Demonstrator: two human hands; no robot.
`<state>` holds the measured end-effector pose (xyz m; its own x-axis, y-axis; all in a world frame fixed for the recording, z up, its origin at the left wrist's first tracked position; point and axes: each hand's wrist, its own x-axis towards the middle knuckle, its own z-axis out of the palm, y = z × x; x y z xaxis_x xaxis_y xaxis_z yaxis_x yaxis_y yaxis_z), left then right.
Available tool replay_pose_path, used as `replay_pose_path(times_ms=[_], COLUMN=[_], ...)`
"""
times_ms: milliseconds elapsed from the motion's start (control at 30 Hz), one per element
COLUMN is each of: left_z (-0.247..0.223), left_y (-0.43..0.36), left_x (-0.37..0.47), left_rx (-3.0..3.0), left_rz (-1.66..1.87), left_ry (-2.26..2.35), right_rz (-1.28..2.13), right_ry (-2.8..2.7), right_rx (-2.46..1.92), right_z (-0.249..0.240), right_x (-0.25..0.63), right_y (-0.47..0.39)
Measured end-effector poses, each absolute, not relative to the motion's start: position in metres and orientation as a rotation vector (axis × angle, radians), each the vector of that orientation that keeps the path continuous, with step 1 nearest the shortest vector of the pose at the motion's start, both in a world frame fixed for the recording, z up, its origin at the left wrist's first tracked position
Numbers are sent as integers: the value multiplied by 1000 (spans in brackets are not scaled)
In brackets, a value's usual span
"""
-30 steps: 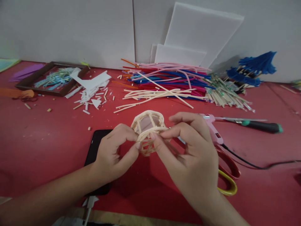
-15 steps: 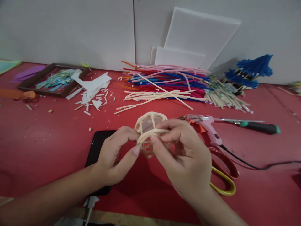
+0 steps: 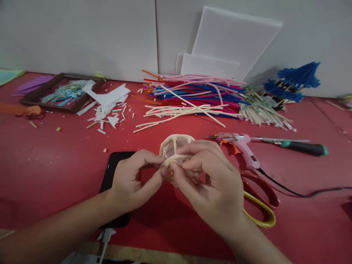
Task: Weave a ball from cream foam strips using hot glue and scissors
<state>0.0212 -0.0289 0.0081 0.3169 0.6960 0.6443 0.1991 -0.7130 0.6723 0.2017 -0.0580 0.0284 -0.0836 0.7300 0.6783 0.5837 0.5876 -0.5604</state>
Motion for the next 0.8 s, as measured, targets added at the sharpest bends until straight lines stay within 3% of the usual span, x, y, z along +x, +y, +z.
replay_pose_path(times_ms=[800], left_z=[14], left_y=[-24], left_x=[19], left_rx=[2148], left_rz=[1342], left_ry=[778], right_rz=[111], right_ry=[-1882], right_rx=[-996], right_z=[31], right_x=[206], right_y=[-55])
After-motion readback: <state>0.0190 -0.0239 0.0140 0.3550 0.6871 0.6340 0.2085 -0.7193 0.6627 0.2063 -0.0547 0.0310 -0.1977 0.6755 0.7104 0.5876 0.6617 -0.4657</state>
